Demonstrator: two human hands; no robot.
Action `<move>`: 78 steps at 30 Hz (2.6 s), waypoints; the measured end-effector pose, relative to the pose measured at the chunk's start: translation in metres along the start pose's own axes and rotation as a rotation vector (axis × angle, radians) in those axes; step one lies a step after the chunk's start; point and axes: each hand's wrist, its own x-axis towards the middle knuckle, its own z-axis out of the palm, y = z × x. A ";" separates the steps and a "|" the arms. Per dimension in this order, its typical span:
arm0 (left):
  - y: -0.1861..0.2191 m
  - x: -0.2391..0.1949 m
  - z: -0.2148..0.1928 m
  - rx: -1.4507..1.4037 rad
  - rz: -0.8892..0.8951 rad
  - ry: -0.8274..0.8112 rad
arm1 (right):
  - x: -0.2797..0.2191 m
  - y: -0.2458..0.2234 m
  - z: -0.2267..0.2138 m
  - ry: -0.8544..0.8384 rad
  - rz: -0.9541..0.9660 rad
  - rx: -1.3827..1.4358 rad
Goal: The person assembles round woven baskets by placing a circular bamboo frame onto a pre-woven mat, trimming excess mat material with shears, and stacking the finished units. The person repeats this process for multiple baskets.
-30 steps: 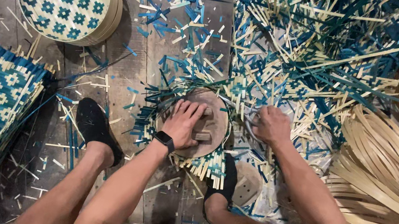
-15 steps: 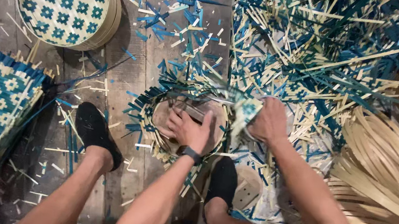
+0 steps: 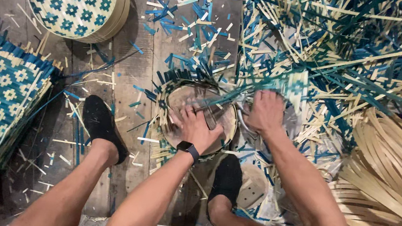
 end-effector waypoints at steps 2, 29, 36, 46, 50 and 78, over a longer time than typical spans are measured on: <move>-0.004 -0.001 -0.006 0.012 0.056 -0.040 | -0.001 0.004 -0.009 -0.267 -0.011 0.012; -0.052 0.010 -0.034 0.125 0.704 -0.425 | 0.001 0.032 0.029 -0.206 -0.226 -0.157; -0.055 0.007 -0.051 0.217 0.783 -0.404 | 0.019 -0.004 0.039 -0.149 -0.234 0.030; 0.013 -0.019 -0.002 -0.086 -0.208 0.189 | 0.001 0.011 0.059 -0.015 -0.180 -0.219; 0.001 -0.009 -0.012 -0.088 -0.135 0.073 | 0.002 0.029 0.079 -0.006 -0.231 -0.084; -0.070 0.013 -0.027 0.104 0.763 -0.261 | 0.030 0.011 -0.022 -0.385 -0.135 -0.030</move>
